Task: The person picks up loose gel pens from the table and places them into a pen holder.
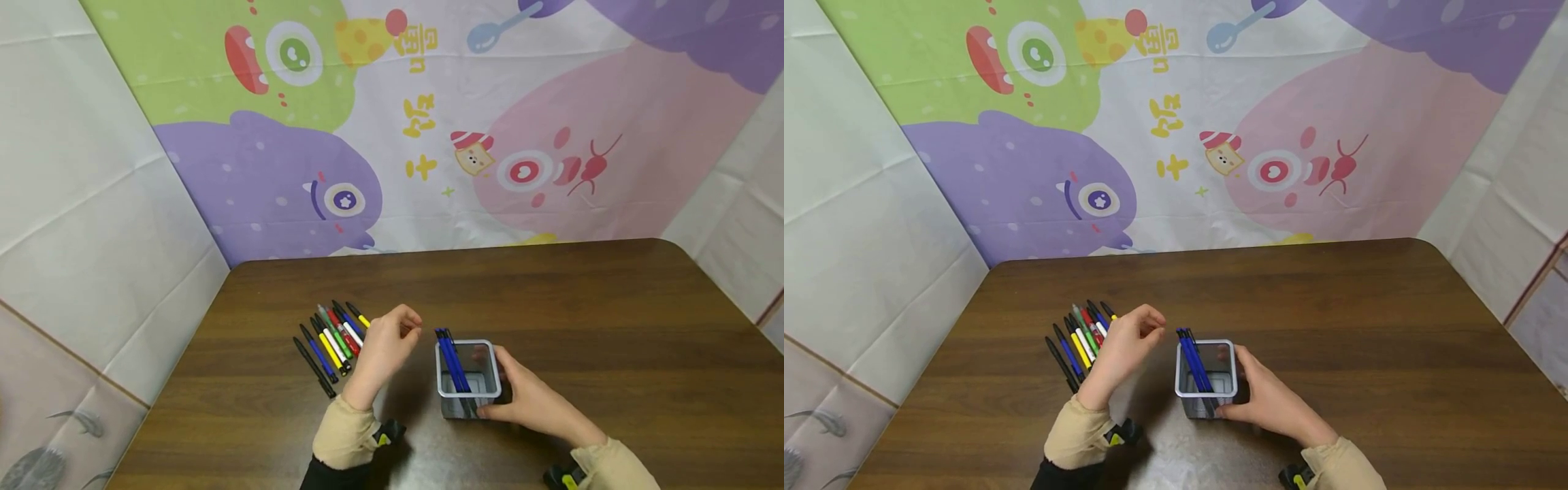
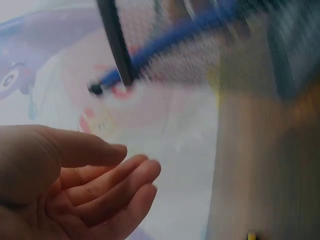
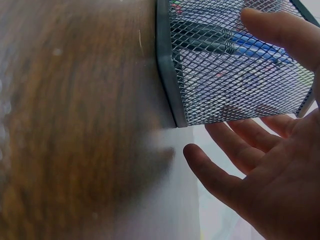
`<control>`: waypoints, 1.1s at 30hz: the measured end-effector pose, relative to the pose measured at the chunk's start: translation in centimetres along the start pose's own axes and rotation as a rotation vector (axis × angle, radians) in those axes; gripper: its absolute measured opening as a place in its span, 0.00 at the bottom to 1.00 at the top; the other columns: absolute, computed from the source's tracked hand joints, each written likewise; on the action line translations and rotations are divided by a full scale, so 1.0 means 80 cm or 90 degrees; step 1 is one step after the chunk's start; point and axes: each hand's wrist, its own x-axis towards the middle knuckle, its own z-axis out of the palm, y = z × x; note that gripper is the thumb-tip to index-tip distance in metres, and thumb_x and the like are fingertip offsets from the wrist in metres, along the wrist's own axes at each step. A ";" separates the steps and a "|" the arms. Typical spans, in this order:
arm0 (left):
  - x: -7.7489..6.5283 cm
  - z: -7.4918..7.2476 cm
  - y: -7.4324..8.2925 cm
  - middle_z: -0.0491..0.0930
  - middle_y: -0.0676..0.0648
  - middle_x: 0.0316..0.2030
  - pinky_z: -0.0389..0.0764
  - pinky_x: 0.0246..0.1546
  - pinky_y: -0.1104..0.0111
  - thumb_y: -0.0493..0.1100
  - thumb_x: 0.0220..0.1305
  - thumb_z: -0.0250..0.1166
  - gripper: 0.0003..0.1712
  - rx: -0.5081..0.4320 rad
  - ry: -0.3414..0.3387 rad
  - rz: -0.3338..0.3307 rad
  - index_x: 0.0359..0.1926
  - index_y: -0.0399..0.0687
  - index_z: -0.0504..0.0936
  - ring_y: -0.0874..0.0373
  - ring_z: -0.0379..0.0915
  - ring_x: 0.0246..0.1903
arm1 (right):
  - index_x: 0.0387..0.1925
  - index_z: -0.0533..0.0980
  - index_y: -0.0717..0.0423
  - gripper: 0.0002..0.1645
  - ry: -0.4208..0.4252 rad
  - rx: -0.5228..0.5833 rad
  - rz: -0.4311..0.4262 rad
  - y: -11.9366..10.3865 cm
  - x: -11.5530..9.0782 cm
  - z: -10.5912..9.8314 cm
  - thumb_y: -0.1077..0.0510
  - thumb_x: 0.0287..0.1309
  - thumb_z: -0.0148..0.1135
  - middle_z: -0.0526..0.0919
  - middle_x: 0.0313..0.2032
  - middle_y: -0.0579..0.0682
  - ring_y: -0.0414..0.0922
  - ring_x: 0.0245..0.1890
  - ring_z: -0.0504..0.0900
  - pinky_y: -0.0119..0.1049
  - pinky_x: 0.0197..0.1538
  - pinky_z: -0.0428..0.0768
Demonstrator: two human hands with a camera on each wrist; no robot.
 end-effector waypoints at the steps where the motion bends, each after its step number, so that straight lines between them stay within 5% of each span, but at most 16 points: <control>1: 0.001 -0.001 -0.006 0.81 0.48 0.28 0.75 0.25 0.72 0.35 0.55 0.62 0.02 0.021 0.019 -0.001 0.32 0.43 0.78 0.60 0.76 0.25 | 0.61 0.56 0.50 0.50 -0.001 -0.001 0.004 0.000 0.000 0.000 0.50 0.38 0.74 0.73 0.52 0.56 0.49 0.49 0.77 0.35 0.45 0.74; 8: 0.004 -0.005 -0.039 0.80 0.46 0.27 0.76 0.24 0.68 0.33 0.54 0.62 0.03 0.138 0.102 -0.038 0.31 0.41 0.78 0.55 0.76 0.25 | 0.61 0.55 0.51 0.50 -0.010 0.015 0.010 -0.001 0.000 0.000 0.51 0.38 0.74 0.73 0.51 0.57 0.49 0.49 0.76 0.34 0.44 0.74; 19: -0.002 0.018 -0.060 0.75 0.45 0.27 0.74 0.18 0.62 0.37 0.46 0.69 0.07 0.440 0.062 0.038 0.29 0.45 0.80 0.50 0.74 0.21 | 0.62 0.55 0.53 0.51 -0.010 0.017 0.012 -0.004 -0.001 -0.002 0.52 0.39 0.73 0.73 0.51 0.57 0.51 0.51 0.76 0.34 0.45 0.74; 25: -0.003 0.026 -0.063 0.76 0.44 0.28 0.75 0.24 0.58 0.38 0.46 0.68 0.08 0.476 0.030 0.028 0.31 0.45 0.82 0.48 0.76 0.26 | 0.62 0.54 0.52 0.51 -0.013 0.020 0.010 -0.004 0.000 -0.001 0.51 0.39 0.73 0.73 0.51 0.57 0.51 0.51 0.76 0.34 0.46 0.74; 33: -0.005 0.028 -0.064 0.75 0.45 0.26 0.75 0.21 0.60 0.36 0.51 0.65 0.05 0.483 -0.015 0.015 0.31 0.45 0.84 0.49 0.75 0.23 | 0.62 0.54 0.52 0.51 -0.014 0.026 0.006 -0.001 -0.001 -0.001 0.52 0.39 0.73 0.73 0.51 0.56 0.50 0.51 0.76 0.34 0.46 0.74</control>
